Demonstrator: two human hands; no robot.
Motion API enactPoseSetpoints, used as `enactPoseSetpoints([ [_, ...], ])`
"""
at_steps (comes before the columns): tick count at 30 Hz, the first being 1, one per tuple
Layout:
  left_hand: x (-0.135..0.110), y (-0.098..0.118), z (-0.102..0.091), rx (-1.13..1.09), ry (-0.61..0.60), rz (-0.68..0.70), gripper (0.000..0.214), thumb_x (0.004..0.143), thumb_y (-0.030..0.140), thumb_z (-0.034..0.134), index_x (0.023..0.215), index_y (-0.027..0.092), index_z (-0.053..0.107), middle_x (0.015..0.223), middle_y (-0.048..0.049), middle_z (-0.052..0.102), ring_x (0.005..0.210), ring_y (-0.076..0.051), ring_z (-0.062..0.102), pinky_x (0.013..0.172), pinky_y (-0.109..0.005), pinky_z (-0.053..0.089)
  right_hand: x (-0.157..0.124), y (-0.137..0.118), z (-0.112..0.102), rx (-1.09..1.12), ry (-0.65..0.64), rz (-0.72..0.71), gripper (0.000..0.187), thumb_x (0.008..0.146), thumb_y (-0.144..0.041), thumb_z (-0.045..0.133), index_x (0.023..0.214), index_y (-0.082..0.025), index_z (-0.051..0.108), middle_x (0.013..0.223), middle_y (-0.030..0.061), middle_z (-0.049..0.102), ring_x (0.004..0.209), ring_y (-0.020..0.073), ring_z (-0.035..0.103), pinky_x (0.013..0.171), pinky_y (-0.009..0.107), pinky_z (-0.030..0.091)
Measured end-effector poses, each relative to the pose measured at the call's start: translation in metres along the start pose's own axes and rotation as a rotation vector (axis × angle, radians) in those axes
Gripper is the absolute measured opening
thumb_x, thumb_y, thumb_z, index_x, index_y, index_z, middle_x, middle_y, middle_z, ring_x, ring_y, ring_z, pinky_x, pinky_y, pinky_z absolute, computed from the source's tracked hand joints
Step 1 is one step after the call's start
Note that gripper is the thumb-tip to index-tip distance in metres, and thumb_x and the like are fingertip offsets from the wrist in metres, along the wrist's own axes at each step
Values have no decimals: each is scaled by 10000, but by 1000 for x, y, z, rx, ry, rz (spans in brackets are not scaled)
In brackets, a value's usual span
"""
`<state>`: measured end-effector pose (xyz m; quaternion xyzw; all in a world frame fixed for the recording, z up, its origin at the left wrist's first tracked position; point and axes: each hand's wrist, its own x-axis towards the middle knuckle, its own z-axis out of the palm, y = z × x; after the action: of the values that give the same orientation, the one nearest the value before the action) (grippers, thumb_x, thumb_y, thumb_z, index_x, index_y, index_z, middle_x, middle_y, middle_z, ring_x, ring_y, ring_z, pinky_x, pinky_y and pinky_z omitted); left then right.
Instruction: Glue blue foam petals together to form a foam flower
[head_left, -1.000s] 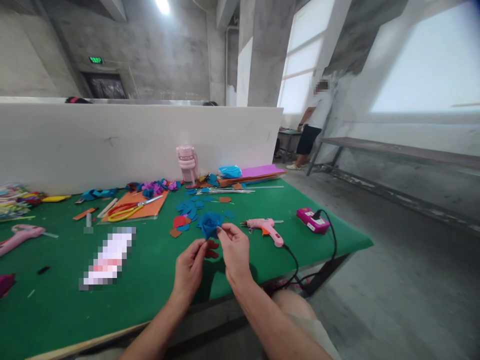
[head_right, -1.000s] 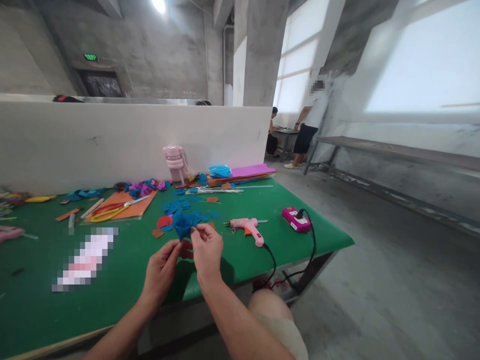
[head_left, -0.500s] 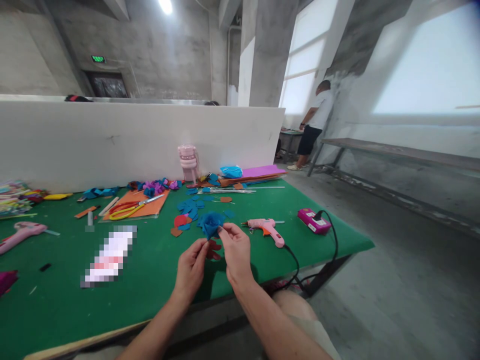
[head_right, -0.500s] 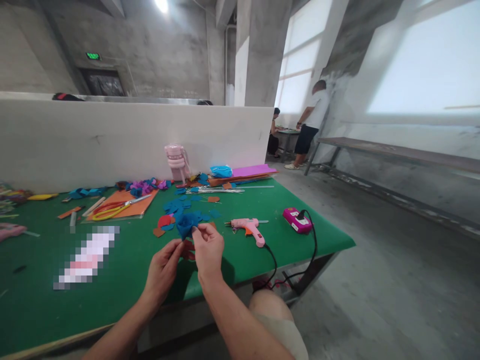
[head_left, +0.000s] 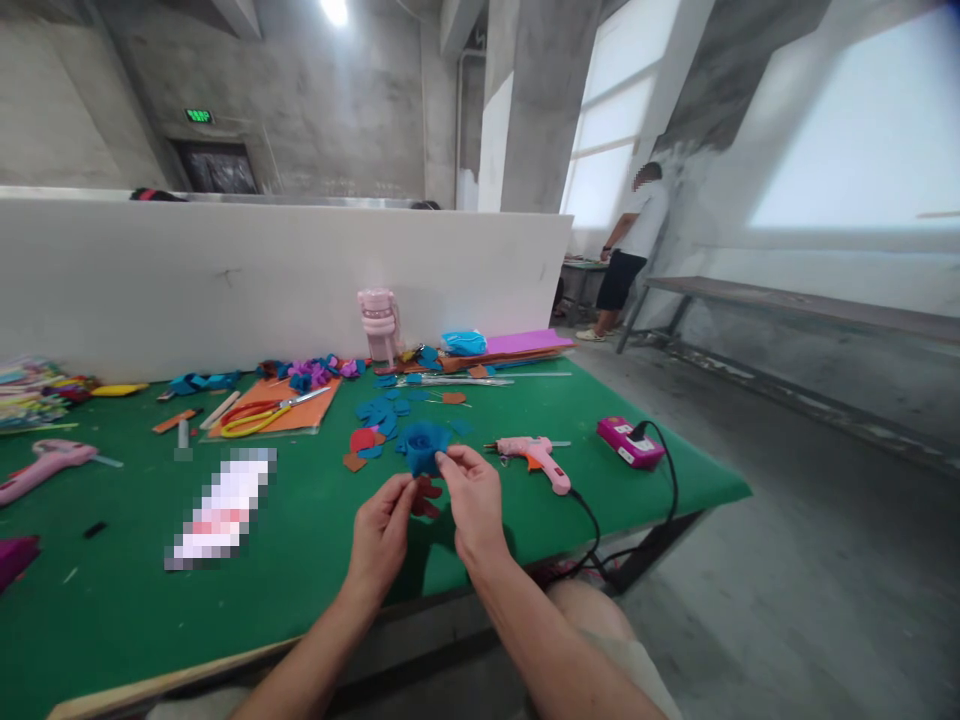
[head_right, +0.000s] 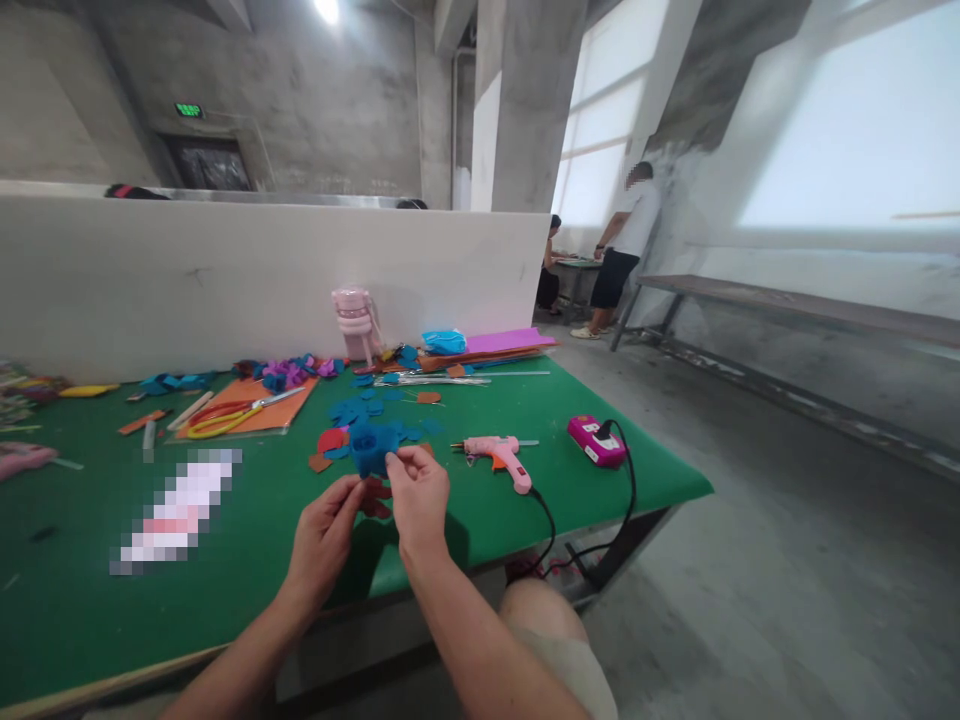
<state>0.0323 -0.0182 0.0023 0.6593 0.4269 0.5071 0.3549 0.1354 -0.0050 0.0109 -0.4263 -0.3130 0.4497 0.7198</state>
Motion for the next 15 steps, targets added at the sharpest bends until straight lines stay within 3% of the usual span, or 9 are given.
enactPoseSetpoints([
  [15, 0, -4, 2, 3, -27, -6, 226, 844, 306, 444, 851, 177, 629, 708, 1, 660, 585, -121, 581, 596, -218, 450, -7, -7, 3, 87, -45, 87, 155, 632, -285, 636, 680, -169, 547, 571, -31, 603, 465, 89, 495, 428, 186, 365],
])
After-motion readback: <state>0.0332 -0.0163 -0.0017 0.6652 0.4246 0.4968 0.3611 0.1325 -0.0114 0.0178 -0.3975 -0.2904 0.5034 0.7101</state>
